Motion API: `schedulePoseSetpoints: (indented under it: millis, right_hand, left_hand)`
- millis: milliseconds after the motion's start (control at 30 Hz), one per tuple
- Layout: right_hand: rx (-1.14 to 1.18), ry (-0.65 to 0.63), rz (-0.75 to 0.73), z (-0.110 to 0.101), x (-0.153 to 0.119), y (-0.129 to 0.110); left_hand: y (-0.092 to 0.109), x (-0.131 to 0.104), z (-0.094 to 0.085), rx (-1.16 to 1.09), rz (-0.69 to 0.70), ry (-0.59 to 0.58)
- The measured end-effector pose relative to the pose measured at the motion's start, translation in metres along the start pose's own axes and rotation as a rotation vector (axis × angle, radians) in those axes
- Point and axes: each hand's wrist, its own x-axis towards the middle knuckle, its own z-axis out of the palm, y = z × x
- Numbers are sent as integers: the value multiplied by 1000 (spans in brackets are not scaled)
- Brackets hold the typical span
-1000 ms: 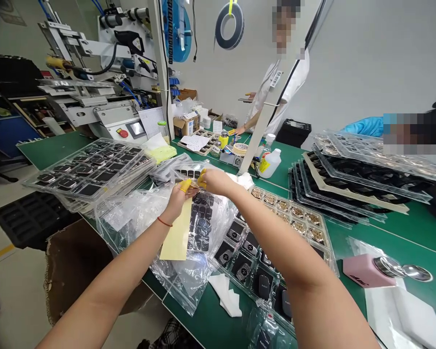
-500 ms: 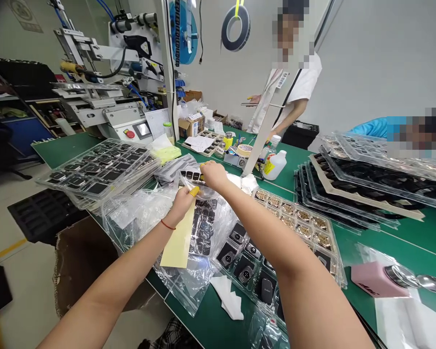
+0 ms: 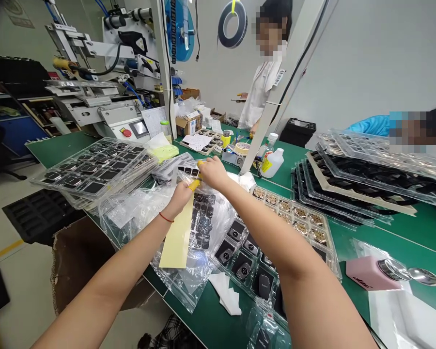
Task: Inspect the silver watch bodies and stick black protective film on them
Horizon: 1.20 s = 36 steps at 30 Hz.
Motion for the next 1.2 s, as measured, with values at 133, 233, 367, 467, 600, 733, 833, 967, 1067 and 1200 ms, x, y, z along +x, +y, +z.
schedulePoseSetpoints:
  millis: [133,233,367,467,600,733,833,967,1067,1200]
  right_hand:
    - [72,-21,36,10,1,8]
    - [151,-1,108,8,3,19]
    - [289,66,209,-2,4,38]
    - [383,165,283,-11,1,50]
    - [437,354,371,-26,-10,67]
    - [444,671,495,-54,-35,103]
    - [435,1009,598,-85,-77,140]
    - [554,1277,703,-115,-162,159]
    - [959,1358,802,-116,-223,134]
    - [1221,1459,1039,-94,-286,65]
  left_hand:
    - [-4,-11,-17,18,48,93]
    - [-16,-14,-37,38,14,212]
    - [-27,-10,-53,34,-121,104]
    - [-24,-6,-57,21,-173,-13]
    - [-13,-5,-64,20,-199,-93]
    - [-8,2,-77,68,-207,-87]
    - [-3,14,-91,170,-208,-52]
    - [18,21,-97,342,-106,59]
    - [37,-2,-68,424,99,106]
    - [53,-83,9,359,462,-345]
